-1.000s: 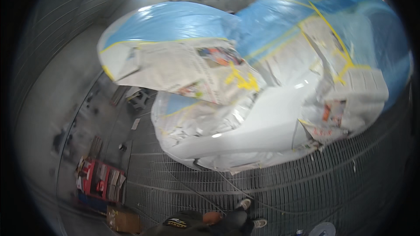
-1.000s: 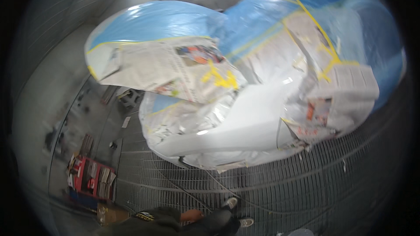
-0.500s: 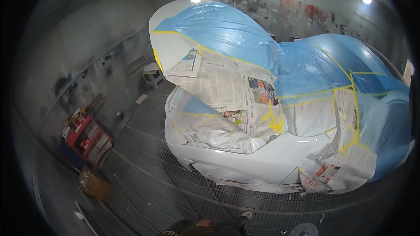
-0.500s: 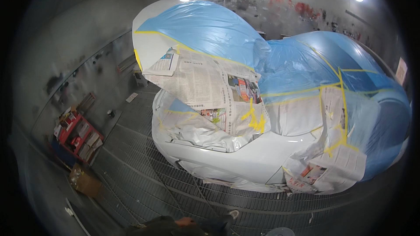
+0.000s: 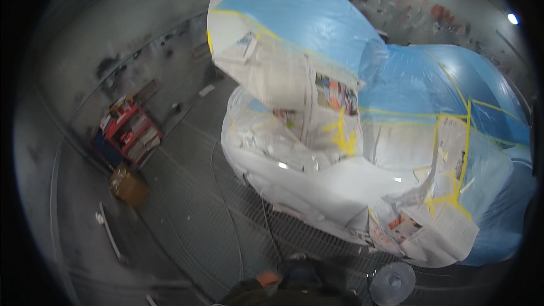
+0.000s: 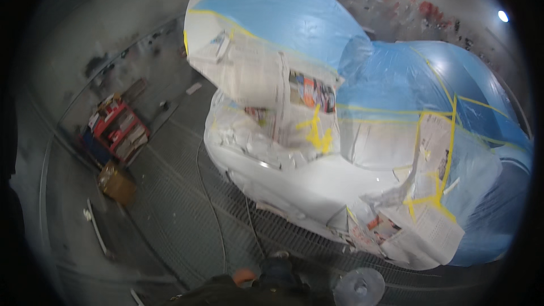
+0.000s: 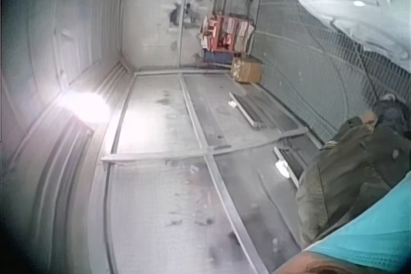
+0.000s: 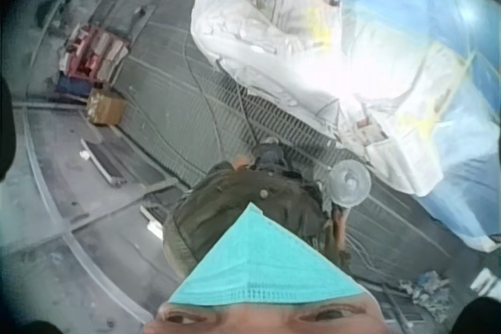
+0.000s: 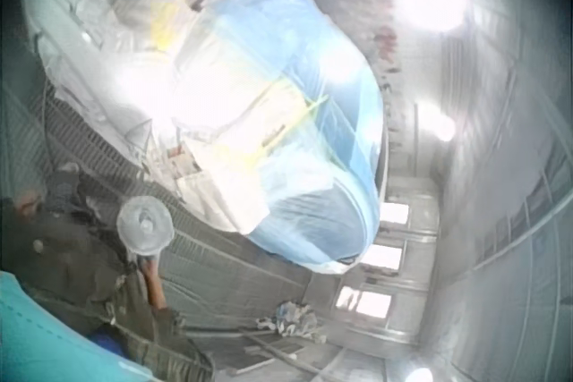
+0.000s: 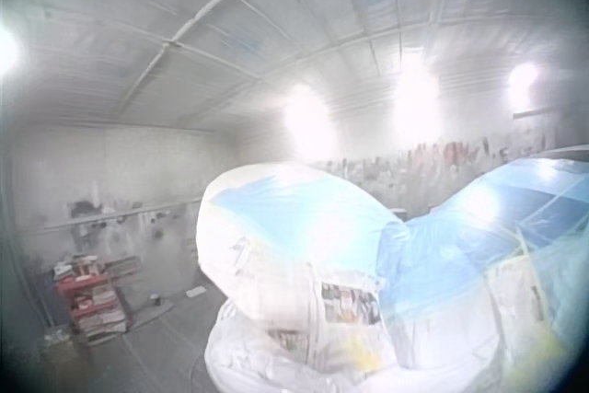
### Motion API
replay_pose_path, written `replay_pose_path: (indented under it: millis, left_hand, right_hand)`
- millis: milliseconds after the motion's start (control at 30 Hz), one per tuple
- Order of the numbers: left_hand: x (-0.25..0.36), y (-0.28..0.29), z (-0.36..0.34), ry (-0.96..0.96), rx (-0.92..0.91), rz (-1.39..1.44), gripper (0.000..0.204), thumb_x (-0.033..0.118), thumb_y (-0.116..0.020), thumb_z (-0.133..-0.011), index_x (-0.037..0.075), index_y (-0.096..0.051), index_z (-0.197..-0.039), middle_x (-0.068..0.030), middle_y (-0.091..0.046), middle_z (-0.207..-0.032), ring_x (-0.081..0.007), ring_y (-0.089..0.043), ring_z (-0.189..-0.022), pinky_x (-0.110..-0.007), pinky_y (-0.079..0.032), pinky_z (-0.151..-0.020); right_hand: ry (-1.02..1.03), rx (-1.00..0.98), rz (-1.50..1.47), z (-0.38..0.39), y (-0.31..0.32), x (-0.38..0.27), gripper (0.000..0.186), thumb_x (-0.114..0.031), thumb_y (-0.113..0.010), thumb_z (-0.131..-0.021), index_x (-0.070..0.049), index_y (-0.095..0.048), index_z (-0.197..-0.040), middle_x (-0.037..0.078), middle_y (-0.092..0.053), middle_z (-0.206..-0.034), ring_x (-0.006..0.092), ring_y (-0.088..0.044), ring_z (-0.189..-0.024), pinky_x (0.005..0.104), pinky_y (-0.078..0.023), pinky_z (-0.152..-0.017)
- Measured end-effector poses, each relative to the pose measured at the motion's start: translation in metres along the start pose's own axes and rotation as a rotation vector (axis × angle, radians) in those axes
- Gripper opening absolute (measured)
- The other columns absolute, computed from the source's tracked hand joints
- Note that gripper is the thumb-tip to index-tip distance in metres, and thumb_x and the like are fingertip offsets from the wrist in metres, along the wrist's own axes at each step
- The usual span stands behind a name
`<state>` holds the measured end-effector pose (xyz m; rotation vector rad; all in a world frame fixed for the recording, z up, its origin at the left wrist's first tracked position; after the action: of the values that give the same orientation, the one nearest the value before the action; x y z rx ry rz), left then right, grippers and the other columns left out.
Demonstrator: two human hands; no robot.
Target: The person removes masking tape and newspaper from the front fender of a white car in a paint booth, then picks up a spray gun and walks to a workbench to assemble a paint cup and gun.
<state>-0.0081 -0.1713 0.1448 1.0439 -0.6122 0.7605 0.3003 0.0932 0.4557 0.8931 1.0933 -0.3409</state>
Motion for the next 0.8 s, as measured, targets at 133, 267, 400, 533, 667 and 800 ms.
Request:
replay_pose_path:
  millis: [133, 267, 400, 533, 667, 800]
  left_hand:
    - [0.074, -0.136, 0.027, 0.312, 0.287, -0.399, 0.024, 0.016, -0.053, -0.093, 0.009, -0.06, -0.071, -0.012, -0.048, -0.066, -0.0293, -0.047, -0.065, -0.047, -0.035, -0.06]
    - [0.233, -0.268, 0.04, 0.987, 0.513, 0.438, 0.033, 0.032, -0.058, -0.086, 0.0, -0.068, -0.089, -0.0213, -0.065, -0.088, -0.0404, -0.059, -0.08, -0.052, -0.044, -0.069]
    - [0.304, -0.413, 0.062, 1.27, 0.66, 0.637, 0.039, 0.039, -0.06, -0.084, 0.002, -0.071, -0.091, -0.0224, -0.067, -0.097, -0.0442, -0.061, -0.085, -0.053, -0.045, -0.076]
    - [0.367, -0.507, 0.057, 1.523, 0.831, 0.754, 0.033, 0.033, -0.062, -0.081, 0.001, -0.071, -0.079, -0.0207, -0.066, -0.079, -0.0405, -0.063, -0.077, -0.052, -0.046, -0.072]
    - [0.405, -0.596, 0.036, 1.551, 1.105, 1.047, 0.029, 0.027, -0.061, -0.079, 0.0, -0.069, -0.074, -0.0195, -0.064, -0.067, -0.0375, -0.061, -0.061, -0.05, -0.047, -0.061]
    - [0.479, -0.6, 0.021, 1.372, 1.23, 1.259, 0.024, 0.019, -0.059, -0.082, -0.002, -0.066, -0.074, -0.0135, -0.065, -0.063, -0.0254, -0.063, -0.053, -0.039, -0.05, -0.055]
  right_hand:
    - [0.287, -0.212, 0.144, 0.026, 0.085, 0.074, 0.031, -0.012, -0.07, -0.079, -0.003, -0.066, -0.109, 0.014, -0.068, -0.089, 0.0231, -0.063, -0.072, 0.0352, -0.049, -0.067]
    - [0.621, -0.388, 0.301, 0.063, 0.161, 0.118, 0.031, -0.013, -0.069, -0.079, -0.003, -0.066, -0.108, 0.015, -0.069, -0.086, 0.0249, -0.065, -0.071, 0.0362, -0.049, -0.066]
    - [0.474, -0.714, 0.068, 0.086, 0.177, 0.071, 0.042, -0.016, -0.067, -0.082, -0.007, -0.061, -0.122, 0.018, -0.069, -0.098, 0.0291, -0.068, -0.078, 0.037, -0.051, -0.071]
    - [0.468, -1.027, 0.032, 0.114, 0.181, 0.088, 0.052, -0.017, -0.067, -0.085, -0.009, -0.053, -0.135, 0.018, -0.069, -0.1, 0.0308, -0.069, -0.075, 0.0369, -0.052, -0.07]
    - [0.616, -1.147, 0.071, 0.15, 0.185, 0.094, 0.055, -0.016, -0.067, -0.087, -0.012, -0.05, -0.139, 0.018, -0.069, -0.101, 0.0312, -0.07, -0.078, 0.036, -0.052, -0.07]
    - [0.588, -1.204, 0.153, 0.203, 0.213, 0.128, 0.057, -0.014, -0.068, -0.086, -0.012, -0.049, -0.14, 0.017, -0.069, -0.1, 0.0299, -0.07, -0.079, 0.0343, -0.053, -0.07]
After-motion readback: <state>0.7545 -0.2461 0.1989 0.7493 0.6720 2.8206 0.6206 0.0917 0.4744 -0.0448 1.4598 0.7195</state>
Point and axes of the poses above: each hand's wrist, its own z-axis away from the middle knuckle, its own y-axis out of the back of the hand, x = y × z, the point moved 4 cm from there along -z, towards the middle knuckle
